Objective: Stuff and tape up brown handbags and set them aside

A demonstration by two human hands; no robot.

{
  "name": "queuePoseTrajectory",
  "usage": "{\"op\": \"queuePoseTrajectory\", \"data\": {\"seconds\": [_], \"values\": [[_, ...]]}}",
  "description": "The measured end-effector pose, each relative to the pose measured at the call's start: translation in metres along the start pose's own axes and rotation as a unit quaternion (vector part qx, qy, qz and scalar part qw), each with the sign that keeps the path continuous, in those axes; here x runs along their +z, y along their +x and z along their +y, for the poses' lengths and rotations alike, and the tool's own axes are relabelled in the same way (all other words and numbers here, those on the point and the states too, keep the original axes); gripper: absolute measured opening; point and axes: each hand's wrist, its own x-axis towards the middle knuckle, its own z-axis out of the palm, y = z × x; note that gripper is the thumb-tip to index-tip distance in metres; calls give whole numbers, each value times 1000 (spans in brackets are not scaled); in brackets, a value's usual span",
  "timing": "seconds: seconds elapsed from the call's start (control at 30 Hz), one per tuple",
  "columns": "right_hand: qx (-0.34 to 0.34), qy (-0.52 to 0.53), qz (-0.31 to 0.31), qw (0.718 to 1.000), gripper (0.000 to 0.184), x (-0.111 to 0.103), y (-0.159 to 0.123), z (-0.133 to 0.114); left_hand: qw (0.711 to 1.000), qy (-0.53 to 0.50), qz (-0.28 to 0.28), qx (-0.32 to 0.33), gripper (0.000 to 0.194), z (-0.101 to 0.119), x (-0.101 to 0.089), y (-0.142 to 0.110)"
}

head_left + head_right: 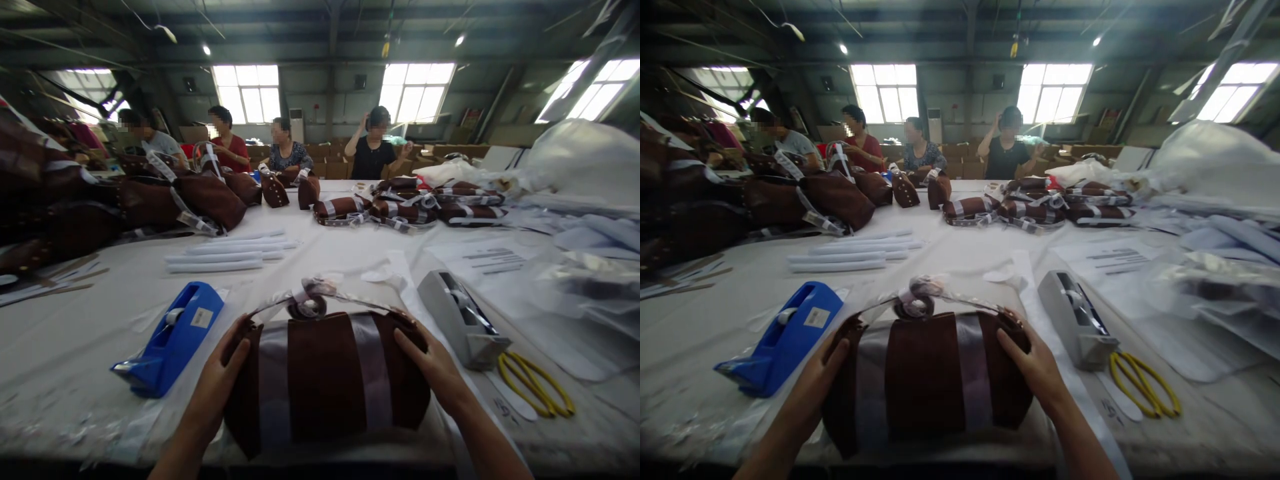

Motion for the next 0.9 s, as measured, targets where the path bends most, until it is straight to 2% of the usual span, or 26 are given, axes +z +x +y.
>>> {"op": "queuePoseTrajectory", "data": {"seconds": [0.03,0.1,0.2,0.27,0.33,0.43,0.5,0.6,0.67,0.8,0.9], "values": [[-5,-42,-1,999,61,4,1,2,999,52,11,0,64,-1,1,3],[-53,-125,18,991,61,13,4,0,985,161,35,52,62,2,8,10],[-191,-221,44,955,59,30,11,-22,939,275,20,208,49,21,29,17],[-275,-265,7,924,58,44,15,-44,897,327,-23,296,45,38,49,19],[-330,-298,-60,894,62,60,18,-61,850,384,-69,354,47,49,70,21],[-348,-324,-130,870,66,83,16,-62,786,448,-122,408,50,42,91,18],[-335,-333,-138,870,67,93,10,-50,765,472,-131,419,52,29,94,12],[-315,-346,-114,876,68,95,3,-35,764,487,-108,408,54,14,90,4],[-304,-354,-104,878,69,92,2,-33,770,488,-93,399,53,12,87,2],[-290,-361,-108,879,69,88,5,-39,774,493,-91,387,48,24,87,7],[-312,-340,-105,881,58,88,5,-42,784,480,-82,385,44,34,93,8]]}}
